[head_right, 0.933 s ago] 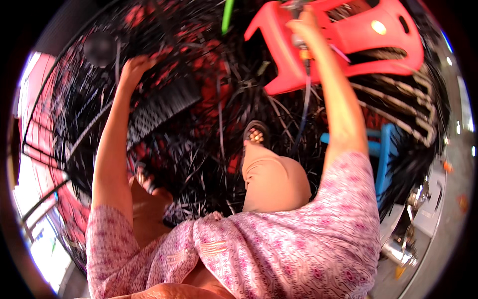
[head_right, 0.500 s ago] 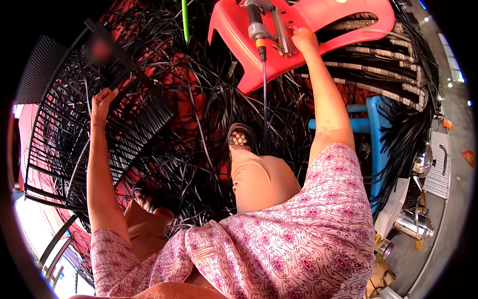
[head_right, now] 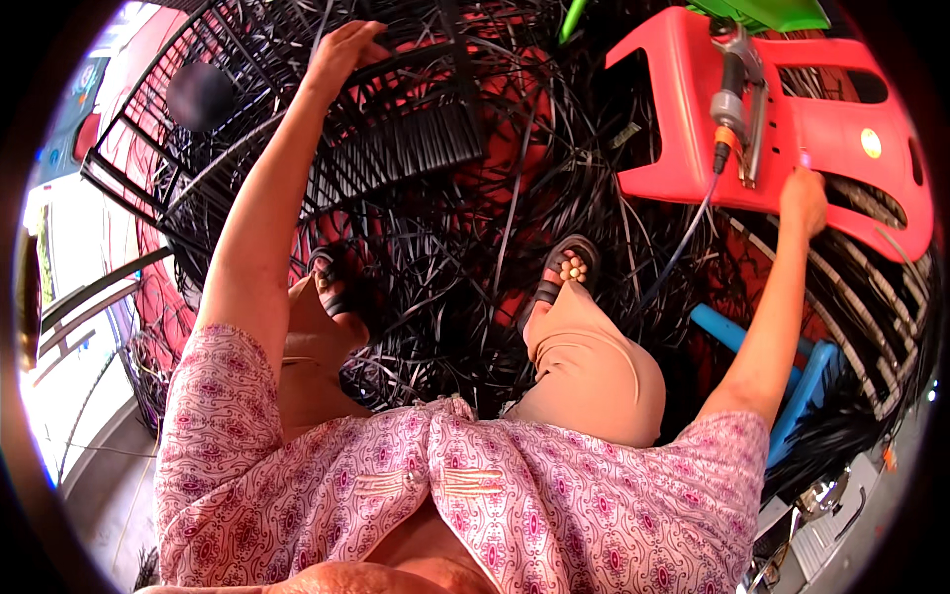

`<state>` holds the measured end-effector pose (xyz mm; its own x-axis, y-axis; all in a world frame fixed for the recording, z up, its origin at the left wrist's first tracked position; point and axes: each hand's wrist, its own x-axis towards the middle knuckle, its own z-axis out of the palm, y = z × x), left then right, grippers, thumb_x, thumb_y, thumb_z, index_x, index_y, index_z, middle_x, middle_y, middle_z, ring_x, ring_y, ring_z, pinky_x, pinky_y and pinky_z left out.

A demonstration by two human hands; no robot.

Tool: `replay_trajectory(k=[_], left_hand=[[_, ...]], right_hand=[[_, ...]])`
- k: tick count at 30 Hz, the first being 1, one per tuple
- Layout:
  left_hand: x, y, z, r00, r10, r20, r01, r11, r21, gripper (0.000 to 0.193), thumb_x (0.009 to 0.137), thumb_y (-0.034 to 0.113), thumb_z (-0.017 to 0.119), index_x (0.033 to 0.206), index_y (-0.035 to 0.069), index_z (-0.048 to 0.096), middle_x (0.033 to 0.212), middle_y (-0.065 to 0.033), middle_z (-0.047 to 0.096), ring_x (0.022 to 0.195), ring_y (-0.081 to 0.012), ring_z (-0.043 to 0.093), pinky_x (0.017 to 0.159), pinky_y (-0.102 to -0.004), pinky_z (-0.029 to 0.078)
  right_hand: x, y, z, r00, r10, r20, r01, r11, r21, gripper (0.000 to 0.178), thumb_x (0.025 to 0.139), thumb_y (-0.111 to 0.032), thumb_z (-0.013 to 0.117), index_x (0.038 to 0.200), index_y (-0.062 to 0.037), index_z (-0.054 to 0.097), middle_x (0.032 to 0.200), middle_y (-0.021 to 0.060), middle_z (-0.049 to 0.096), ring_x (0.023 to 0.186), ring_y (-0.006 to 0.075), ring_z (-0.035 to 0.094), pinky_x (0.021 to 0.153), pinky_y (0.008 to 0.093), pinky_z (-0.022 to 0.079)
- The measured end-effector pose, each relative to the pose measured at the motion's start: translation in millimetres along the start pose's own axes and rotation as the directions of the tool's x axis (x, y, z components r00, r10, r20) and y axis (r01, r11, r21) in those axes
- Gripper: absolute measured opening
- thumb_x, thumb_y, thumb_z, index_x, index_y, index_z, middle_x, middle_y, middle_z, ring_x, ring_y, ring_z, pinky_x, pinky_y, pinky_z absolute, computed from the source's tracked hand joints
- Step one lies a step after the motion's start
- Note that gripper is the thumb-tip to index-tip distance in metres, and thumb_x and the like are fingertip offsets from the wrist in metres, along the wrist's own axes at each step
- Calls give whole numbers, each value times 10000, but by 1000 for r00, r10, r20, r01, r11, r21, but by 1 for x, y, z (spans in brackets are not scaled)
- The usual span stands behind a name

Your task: The person weaves black plastic strips into the frame of a chair while sitting on the floor. They use a staple gun to secure the strips and scissors to trim the excess material.

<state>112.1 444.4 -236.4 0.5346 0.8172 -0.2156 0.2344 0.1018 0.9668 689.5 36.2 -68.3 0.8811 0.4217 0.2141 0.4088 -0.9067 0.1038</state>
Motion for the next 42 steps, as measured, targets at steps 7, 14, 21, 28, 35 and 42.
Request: replay_trajectory(k=[7,14,21,28,35,42], left_hand=[[-13,55,28,971,-114,212,45,951,307,591,884,594,659,1052,36,754,1017,-69,729,993,-151,656,941,-298,485],[-12,58,24,962,17,273,-185,776,603,476,836,511,744,915,41,755,731,-7,687,717,-120,642,706,-269,515],[0,36,18,976,-174,131,174,985,9,634,941,624,515,979,46,771,915,-127,728,873,-203,664,863,-344,495],[21,14,0,993,-37,113,-12,914,407,709,931,688,466,1007,53,772,941,-127,728,889,-216,665,895,-338,489],[57,-1,-7,978,106,181,-196,766,612,787,922,751,416,1036,59,773,968,-126,729,904,-229,667,928,-333,482],[48,13,5,993,-72,91,34,931,363,766,934,719,422,948,40,776,846,-110,709,806,-226,636,801,-363,478]], right_hand=[[-100,-94,-105,966,-154,210,-190,130,973,282,887,-230,755,1078,-40,672,754,-45,538,481,-11,351,399,158,211],[-193,-242,-61,599,-683,418,-348,249,904,230,891,-301,740,880,-111,611,680,-88,476,502,-16,355,425,179,235],[-236,-333,-68,354,-901,249,-633,-35,773,194,904,-214,710,994,-49,661,706,-76,499,521,-15,383,441,168,278],[-317,-387,-72,282,-943,178,-760,-107,641,161,922,-161,660,1041,-60,620,712,-80,495,520,-5,405,440,165,303],[-347,-400,-60,424,-882,206,-609,-109,786,563,977,-346,544,1458,-63,467,1372,34,584,1084,142,578,889,291,447],[-361,-413,-53,455,-890,32,-651,-308,694,539,867,-188,635,1334,6,448,1131,56,519,1015,139,504,946,293,425]])
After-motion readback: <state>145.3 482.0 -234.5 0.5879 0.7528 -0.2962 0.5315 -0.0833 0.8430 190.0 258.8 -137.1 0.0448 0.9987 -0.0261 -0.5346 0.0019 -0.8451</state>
